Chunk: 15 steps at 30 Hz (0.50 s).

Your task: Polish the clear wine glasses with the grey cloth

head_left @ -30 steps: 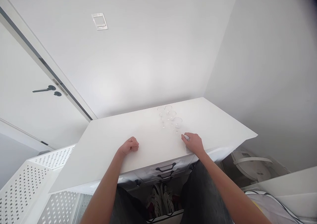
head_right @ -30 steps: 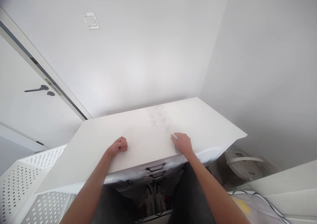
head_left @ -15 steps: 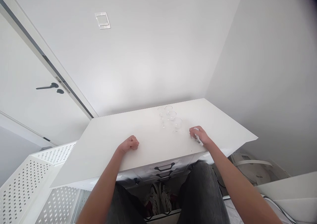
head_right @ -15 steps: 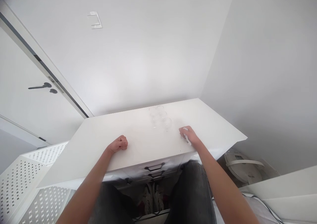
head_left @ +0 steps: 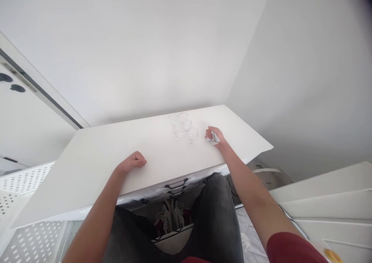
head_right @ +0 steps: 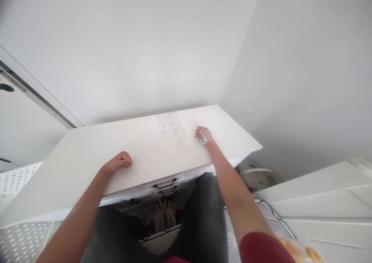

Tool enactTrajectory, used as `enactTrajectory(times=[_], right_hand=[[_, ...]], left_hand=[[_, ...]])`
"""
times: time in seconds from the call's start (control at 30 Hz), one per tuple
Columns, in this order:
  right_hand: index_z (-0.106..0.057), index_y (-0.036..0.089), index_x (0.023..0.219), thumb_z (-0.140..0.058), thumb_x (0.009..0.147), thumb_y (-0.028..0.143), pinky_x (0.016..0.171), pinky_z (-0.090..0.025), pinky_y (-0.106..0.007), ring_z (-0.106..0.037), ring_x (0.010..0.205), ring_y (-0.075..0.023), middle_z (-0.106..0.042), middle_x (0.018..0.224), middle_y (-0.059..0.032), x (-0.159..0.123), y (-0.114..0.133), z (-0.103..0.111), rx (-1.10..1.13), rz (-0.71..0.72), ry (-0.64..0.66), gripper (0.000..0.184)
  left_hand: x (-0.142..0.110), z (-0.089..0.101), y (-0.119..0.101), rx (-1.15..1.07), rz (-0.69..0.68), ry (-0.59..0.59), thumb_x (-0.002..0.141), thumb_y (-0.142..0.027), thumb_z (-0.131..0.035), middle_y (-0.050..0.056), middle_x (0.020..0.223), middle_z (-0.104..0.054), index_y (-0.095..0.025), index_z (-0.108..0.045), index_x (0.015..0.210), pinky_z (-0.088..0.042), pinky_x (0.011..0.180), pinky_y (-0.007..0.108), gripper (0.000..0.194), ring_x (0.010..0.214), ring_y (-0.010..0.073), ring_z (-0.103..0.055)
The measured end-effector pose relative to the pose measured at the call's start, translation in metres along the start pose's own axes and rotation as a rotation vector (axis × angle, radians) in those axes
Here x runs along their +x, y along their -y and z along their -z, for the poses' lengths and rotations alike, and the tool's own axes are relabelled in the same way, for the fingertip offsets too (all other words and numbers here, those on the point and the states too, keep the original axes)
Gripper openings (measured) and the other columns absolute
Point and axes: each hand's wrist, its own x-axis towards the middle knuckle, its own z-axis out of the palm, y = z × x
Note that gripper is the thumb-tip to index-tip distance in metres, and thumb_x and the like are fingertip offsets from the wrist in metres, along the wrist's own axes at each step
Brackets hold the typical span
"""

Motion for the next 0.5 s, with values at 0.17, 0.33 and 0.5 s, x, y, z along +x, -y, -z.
enactTrajectory(times=[0.17,0.33,0.5], right_hand=[[-0.050,0.023,0.073,-0.071,0.079,0.046,0.049,-0.036,-0.026,-0.026,0.045,-0.0081,-0.034,0.055,0.0084,0.016,0.003,-0.002,0.103,0.019,0.037,0.032],[-0.070,0.025,0.090,-0.073,0.076,0.039,0.071,-0.051,-0.033,-0.058,0.072,-0.0165,-0.060,0.078,-0.0002,0.019,-0.001,-0.004,-0.154,0.158,0.104,0.020],[-0.079,0.025,0.082,-0.072,0.082,0.043,0.108,-0.044,-0.045,-0.058,0.122,-0.0264,-0.064,0.127,-0.0052,0.018,-0.008,-0.005,-0.418,0.321,0.259,0.019]], left_hand=[[0.000,0.001,0.003,-0.003,0.042,0.001,0.089,-0.047,-0.061,-0.005,0.052,-0.016,-0.021,-0.022,0.048,-0.019,0.051,0.029,0.062,0.052,0.0101,-0.013],[0.003,-0.009,-0.003,0.146,0.044,-0.352,0.093,-0.046,-0.055,-0.003,0.056,-0.020,-0.021,-0.027,0.055,-0.021,0.053,0.029,0.053,0.053,0.0113,-0.019],[0.037,-0.025,-0.012,0.484,0.013,-0.754,0.092,-0.046,-0.057,0.000,0.069,-0.053,-0.021,-0.052,0.070,-0.044,0.069,0.030,0.034,0.068,0.0156,-0.051]])
